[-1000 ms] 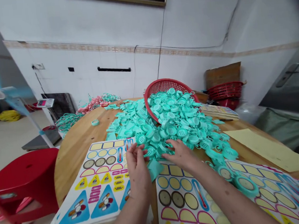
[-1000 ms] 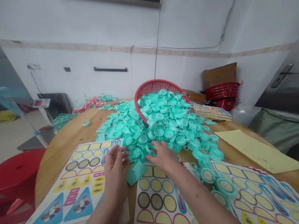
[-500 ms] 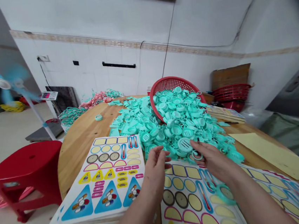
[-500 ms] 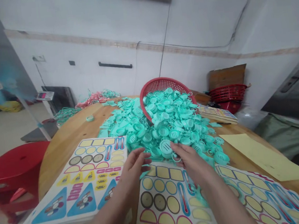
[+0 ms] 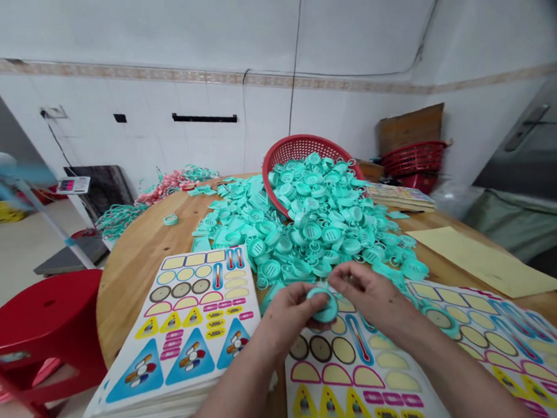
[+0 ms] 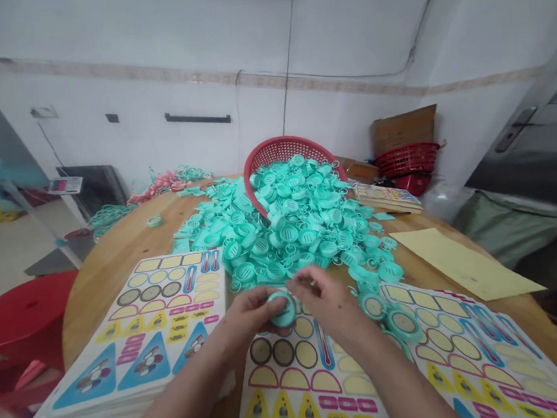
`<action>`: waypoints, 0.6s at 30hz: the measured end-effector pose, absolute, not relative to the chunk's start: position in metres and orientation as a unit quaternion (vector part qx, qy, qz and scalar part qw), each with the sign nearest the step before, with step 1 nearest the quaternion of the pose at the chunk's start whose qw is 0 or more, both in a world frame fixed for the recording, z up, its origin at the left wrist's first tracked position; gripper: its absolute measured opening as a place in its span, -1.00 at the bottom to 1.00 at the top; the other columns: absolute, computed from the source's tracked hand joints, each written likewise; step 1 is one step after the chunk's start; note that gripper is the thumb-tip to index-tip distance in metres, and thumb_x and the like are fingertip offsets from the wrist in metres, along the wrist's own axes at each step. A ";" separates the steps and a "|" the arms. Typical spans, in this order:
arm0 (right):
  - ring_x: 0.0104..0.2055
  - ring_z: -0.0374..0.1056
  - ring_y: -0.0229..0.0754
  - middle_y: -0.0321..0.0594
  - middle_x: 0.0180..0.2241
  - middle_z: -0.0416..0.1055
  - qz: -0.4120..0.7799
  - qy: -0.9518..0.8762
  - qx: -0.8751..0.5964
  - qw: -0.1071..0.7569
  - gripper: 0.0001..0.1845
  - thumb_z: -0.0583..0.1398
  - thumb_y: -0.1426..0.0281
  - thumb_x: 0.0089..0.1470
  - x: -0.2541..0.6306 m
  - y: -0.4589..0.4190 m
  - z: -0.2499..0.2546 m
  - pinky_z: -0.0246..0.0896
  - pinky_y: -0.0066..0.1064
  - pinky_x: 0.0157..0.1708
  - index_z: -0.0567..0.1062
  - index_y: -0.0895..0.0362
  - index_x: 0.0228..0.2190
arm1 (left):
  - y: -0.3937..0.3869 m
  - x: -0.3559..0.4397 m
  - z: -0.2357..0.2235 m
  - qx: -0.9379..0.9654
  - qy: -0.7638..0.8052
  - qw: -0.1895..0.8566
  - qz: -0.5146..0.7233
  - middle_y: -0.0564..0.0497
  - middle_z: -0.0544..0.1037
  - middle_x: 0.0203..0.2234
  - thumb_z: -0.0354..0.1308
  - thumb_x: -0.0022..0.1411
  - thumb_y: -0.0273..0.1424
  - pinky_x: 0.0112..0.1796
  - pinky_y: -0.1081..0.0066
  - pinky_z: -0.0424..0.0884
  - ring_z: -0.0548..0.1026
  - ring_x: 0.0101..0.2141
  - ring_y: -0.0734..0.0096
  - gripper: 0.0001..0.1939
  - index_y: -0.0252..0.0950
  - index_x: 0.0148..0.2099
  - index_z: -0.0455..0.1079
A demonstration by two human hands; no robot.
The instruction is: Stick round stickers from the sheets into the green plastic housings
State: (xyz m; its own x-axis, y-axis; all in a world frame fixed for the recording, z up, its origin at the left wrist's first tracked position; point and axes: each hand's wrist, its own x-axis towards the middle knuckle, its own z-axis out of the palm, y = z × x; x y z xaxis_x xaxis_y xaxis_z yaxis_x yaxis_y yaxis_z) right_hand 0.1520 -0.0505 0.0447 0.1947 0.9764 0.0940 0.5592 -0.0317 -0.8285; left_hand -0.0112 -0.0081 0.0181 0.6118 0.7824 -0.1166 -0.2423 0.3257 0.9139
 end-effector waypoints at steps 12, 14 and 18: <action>-0.25 0.33 -0.12 -0.23 -0.34 0.39 0.249 -0.676 -0.635 0.279 -0.81 0.02 0.30 0.17 0.148 -0.088 -0.013 0.19 -0.34 -0.26 0.40 0.06 -0.37 | -0.009 -0.001 0.006 0.370 0.383 0.765 0.363 -0.05 0.50 -0.39 0.16 0.14 -0.28 -0.34 0.31 0.48 0.55 -0.45 0.33 -0.78 -0.30 -0.22 0.30; -0.26 0.35 -0.11 -0.23 -0.33 0.42 0.232 -0.668 -0.650 0.276 -0.88 0.04 0.34 0.15 0.147 -0.088 -0.021 0.19 -0.33 -0.29 0.36 0.06 -0.29 | -0.010 0.002 -0.001 0.370 0.392 0.761 0.361 -0.02 0.49 -0.45 0.11 0.17 -0.28 -0.33 0.31 0.47 0.54 -0.46 0.36 -0.82 -0.30 -0.28 0.31; -0.35 0.33 -0.09 -0.23 -0.41 0.38 0.142 -0.707 -0.656 0.221 -0.89 0.00 0.42 0.12 0.147 -0.086 -0.027 0.13 -0.33 -0.38 0.30 0.06 -0.41 | -0.008 0.010 -0.017 0.358 0.422 0.740 0.382 0.00 0.46 -0.49 0.14 0.14 -0.35 -0.31 0.28 0.48 0.51 -0.47 0.38 -0.87 -0.31 -0.33 0.30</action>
State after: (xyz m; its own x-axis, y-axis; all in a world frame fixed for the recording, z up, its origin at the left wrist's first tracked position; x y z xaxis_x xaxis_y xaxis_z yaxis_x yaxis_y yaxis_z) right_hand 0.1474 -0.0856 -0.0266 -0.0402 0.9912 0.1260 0.8654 0.0975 -0.4916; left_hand 0.0102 -0.0082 -0.0167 0.3512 0.8680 -0.3511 -0.2627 0.4513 0.8528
